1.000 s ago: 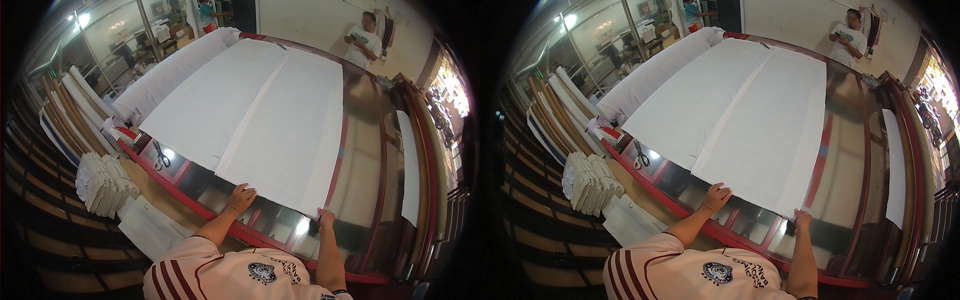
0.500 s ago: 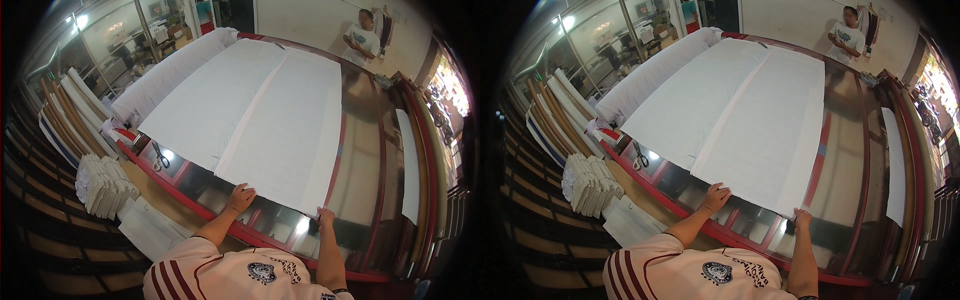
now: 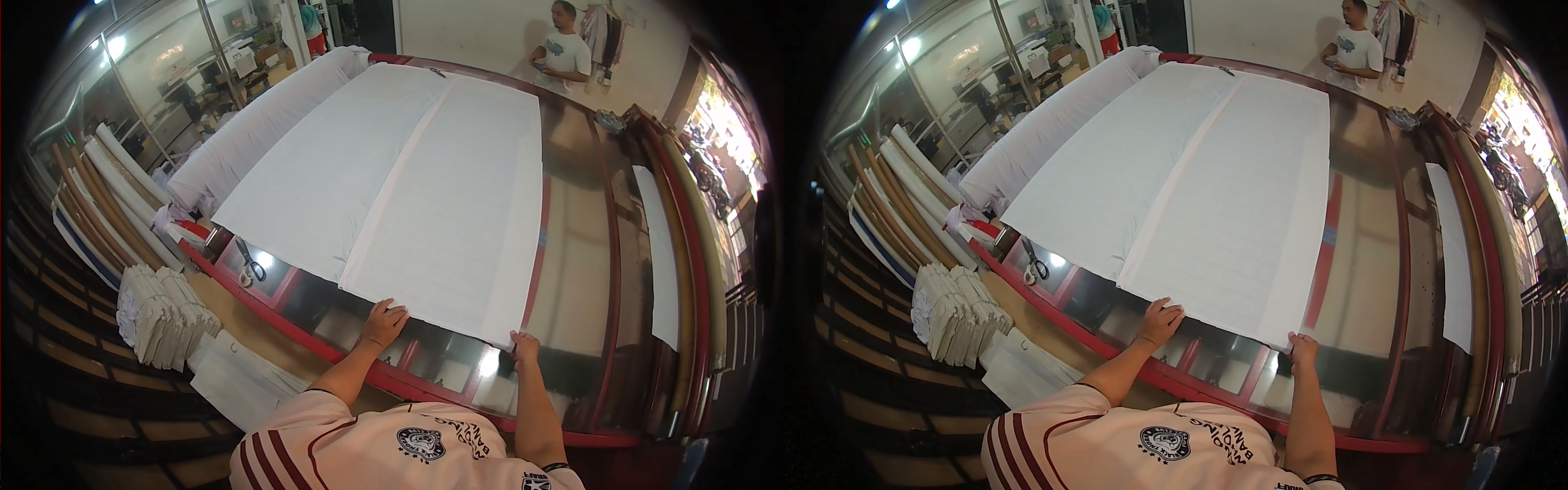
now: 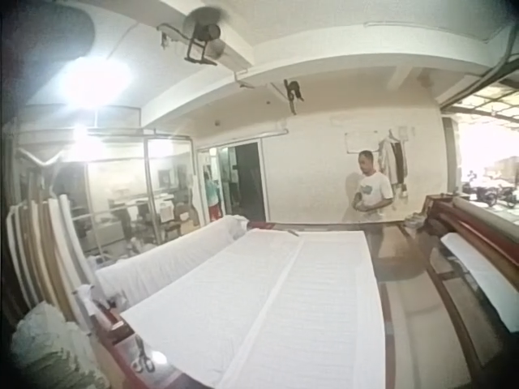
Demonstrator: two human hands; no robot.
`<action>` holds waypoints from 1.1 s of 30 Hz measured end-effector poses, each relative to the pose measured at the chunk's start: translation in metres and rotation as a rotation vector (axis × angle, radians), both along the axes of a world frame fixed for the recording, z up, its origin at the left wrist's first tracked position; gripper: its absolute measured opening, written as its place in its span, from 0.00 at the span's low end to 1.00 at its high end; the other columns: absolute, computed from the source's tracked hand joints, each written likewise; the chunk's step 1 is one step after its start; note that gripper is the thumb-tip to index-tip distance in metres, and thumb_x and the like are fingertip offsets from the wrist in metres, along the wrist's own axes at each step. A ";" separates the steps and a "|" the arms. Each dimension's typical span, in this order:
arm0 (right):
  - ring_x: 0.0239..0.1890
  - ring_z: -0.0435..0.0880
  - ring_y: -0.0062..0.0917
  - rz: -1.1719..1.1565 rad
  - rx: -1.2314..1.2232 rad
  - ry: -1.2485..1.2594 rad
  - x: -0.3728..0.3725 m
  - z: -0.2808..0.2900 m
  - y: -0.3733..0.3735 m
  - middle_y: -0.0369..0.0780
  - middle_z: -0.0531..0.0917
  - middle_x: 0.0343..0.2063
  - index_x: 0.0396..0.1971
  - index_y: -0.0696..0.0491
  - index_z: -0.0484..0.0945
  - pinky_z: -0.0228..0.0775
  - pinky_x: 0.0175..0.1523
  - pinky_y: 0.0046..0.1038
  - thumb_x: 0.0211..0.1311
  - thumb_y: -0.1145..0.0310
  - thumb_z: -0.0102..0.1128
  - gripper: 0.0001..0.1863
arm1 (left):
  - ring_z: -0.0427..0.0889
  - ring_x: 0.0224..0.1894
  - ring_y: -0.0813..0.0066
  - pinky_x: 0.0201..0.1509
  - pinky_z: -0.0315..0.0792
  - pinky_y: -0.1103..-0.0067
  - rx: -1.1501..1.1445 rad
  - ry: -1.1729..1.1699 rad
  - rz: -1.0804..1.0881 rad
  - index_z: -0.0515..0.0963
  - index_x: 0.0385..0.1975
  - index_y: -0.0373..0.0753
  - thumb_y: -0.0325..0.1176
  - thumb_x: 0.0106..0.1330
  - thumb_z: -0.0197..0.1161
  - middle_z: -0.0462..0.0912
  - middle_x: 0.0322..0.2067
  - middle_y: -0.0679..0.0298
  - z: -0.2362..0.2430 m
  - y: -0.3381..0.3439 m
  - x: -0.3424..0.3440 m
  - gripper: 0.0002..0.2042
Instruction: Aligning large sheets of fabric on a table and cutting them with scissors.
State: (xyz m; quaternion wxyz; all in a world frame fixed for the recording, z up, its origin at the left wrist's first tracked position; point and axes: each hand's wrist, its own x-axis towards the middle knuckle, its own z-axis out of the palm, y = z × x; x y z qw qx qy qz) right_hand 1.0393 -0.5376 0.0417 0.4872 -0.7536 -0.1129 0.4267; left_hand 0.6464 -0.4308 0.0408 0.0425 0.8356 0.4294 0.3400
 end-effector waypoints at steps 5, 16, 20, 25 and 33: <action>0.19 0.78 0.19 0.010 0.020 0.012 -0.002 0.005 -0.001 0.34 0.82 0.23 0.32 0.55 0.79 0.68 0.19 0.21 0.63 0.66 0.67 0.09 | 0.78 0.56 0.58 0.62 0.70 0.62 -0.012 -0.003 -0.004 0.86 0.37 0.42 0.37 0.64 0.65 0.87 0.43 0.69 -0.003 0.001 0.001 0.08; 0.21 0.79 0.21 0.031 -0.005 0.016 -0.001 0.006 -0.001 0.36 0.82 0.25 0.33 0.55 0.79 0.68 0.21 0.23 0.62 0.66 0.68 0.09 | 0.77 0.55 0.58 0.62 0.70 0.62 -0.029 -0.024 0.020 0.86 0.37 0.41 0.37 0.64 0.66 0.88 0.42 0.68 -0.007 0.002 0.002 0.08; 0.23 0.80 0.22 0.035 -0.018 0.008 0.000 0.005 -0.001 0.36 0.83 0.26 0.33 0.55 0.80 0.70 0.24 0.23 0.63 0.65 0.68 0.09 | 0.77 0.55 0.58 0.62 0.70 0.62 -0.018 -0.030 0.002 0.86 0.36 0.42 0.36 0.64 0.66 0.88 0.42 0.69 -0.006 0.002 0.001 0.08; 0.27 0.82 0.22 0.049 -0.016 0.018 0.000 0.008 -0.002 0.35 0.84 0.28 0.34 0.54 0.80 0.73 0.27 0.25 0.63 0.65 0.68 0.09 | 0.77 0.56 0.58 0.61 0.70 0.61 -0.035 -0.013 0.013 0.86 0.36 0.41 0.36 0.64 0.66 0.88 0.42 0.68 -0.004 0.001 0.003 0.07; 0.31 0.81 0.21 0.034 -0.018 0.088 -0.005 0.024 -0.009 0.35 0.83 0.29 0.34 0.53 0.80 0.77 0.35 0.26 0.63 0.60 0.69 0.12 | 0.78 0.55 0.55 0.61 0.70 0.59 -0.011 -0.026 -0.006 0.86 0.34 0.40 0.35 0.63 0.67 0.88 0.42 0.66 -0.005 0.001 0.005 0.07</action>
